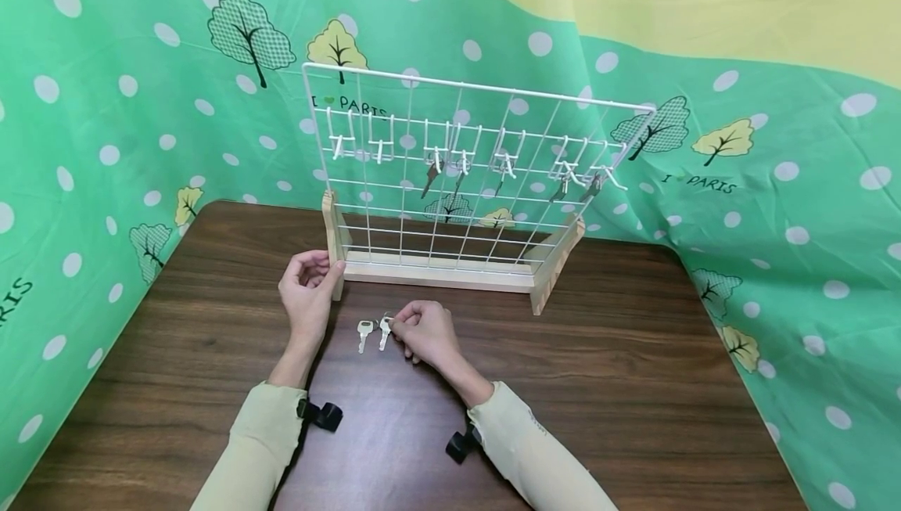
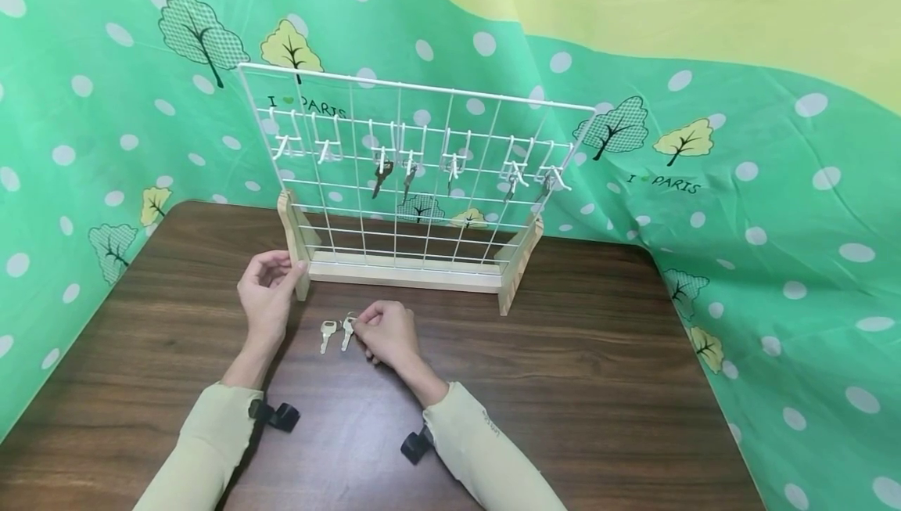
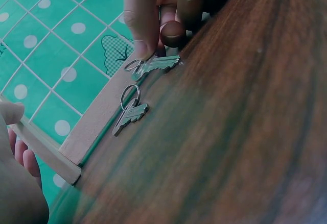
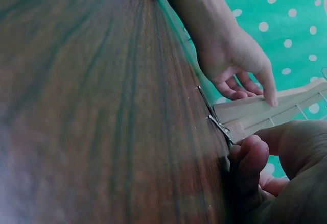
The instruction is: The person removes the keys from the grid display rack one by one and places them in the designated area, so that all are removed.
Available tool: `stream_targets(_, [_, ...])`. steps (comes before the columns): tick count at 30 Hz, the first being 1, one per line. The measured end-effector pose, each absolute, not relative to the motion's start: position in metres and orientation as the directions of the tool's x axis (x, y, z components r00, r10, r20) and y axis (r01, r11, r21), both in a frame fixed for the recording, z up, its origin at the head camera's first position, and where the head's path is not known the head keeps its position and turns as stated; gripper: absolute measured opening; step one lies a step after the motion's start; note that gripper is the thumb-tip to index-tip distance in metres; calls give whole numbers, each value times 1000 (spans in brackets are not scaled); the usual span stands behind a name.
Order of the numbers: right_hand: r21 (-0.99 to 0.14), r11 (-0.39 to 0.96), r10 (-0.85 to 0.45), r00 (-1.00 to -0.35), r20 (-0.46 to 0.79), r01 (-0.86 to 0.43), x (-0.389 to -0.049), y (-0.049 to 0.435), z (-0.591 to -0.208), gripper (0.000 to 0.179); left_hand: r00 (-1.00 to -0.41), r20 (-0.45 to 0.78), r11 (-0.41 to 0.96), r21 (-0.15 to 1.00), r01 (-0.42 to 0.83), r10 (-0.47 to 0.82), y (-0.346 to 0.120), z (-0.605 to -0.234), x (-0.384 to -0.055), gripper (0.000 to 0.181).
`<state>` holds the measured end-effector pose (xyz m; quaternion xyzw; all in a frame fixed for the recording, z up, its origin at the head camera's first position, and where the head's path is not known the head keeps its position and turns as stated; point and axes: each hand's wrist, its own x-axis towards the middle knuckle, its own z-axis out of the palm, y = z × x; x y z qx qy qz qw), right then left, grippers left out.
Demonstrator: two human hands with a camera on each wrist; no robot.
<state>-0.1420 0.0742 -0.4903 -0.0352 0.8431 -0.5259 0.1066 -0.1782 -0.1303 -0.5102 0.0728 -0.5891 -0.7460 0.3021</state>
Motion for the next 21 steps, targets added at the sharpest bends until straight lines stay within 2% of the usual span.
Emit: stream_targets(21, [-878,477,-189,-969,-158,50,-143,76,-490,13,-805,246,-111,927,357,-539,-130,-511,-179,31])
